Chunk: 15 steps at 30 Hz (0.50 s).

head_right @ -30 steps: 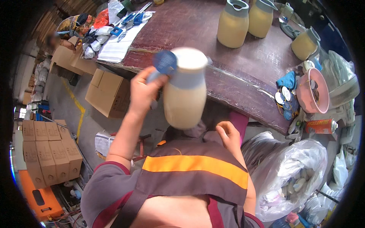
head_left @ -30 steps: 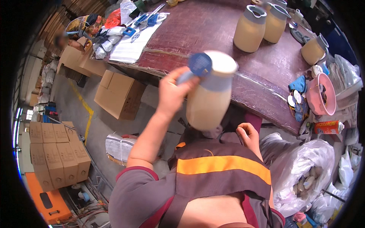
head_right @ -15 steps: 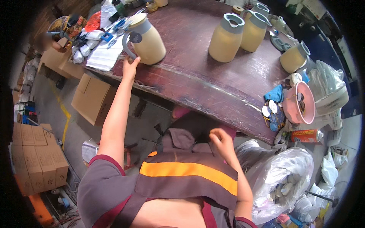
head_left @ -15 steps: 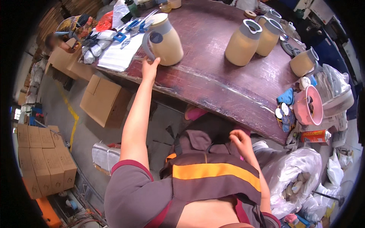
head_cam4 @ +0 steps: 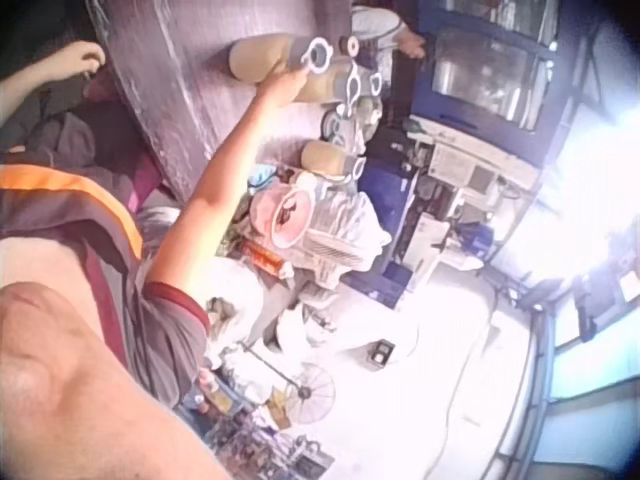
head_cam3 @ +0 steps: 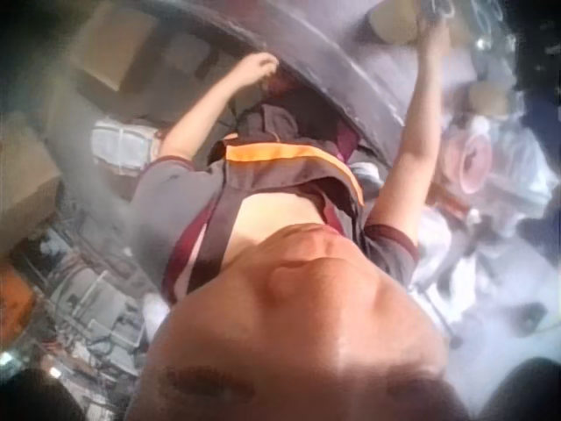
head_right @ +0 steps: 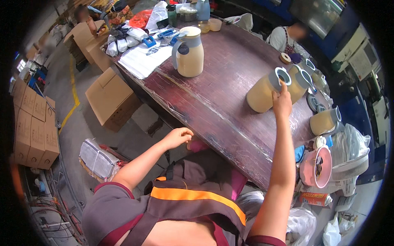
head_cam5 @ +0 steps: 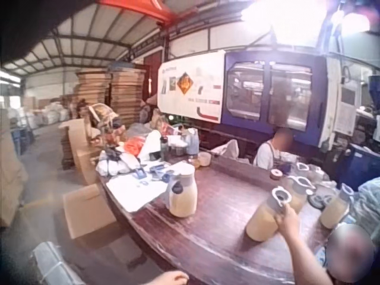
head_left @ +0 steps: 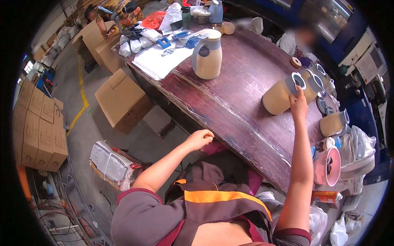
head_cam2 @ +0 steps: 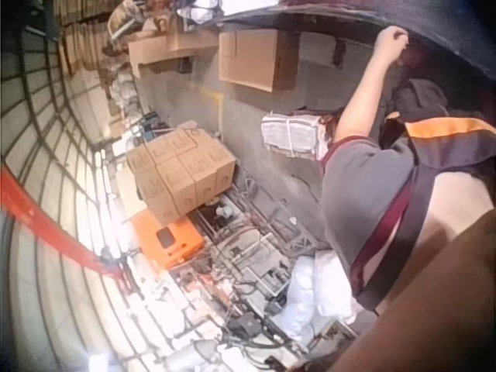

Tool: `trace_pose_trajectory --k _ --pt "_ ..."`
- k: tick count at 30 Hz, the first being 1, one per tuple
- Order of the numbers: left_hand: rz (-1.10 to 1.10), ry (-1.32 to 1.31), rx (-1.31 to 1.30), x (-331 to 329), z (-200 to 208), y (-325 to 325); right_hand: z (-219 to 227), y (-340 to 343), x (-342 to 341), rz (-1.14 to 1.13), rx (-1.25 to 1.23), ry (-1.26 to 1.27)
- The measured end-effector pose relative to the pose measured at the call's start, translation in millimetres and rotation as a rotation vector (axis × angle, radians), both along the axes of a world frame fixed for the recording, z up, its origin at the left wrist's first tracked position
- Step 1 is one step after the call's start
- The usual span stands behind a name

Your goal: The person assembles beige pitchers by attaching lids and securing them with rubber bands. They pick up each pitcher, place a lid on top, and then wrap a rubber band around the neck to hold the lid in place. The finished pitchers are placed on the table.

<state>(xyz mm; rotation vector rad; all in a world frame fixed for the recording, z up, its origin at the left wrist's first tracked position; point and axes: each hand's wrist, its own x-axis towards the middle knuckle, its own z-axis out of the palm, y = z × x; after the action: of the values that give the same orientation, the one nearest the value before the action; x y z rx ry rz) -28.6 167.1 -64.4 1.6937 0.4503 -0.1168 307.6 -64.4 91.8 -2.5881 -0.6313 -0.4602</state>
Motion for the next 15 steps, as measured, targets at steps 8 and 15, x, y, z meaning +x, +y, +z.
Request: trace_pose_trajectory --k 8,15 --pt "0.292 -0.524 0.663 28.6 89.4 -38.3 -33.5 -75.7 -154.3 0.32 0.416 -0.256" --pt "-0.339 -0.074 -0.461 52.2 82.7 -97.2 -47.2 -151.3 -288.7 0.307 0.539 0.175"
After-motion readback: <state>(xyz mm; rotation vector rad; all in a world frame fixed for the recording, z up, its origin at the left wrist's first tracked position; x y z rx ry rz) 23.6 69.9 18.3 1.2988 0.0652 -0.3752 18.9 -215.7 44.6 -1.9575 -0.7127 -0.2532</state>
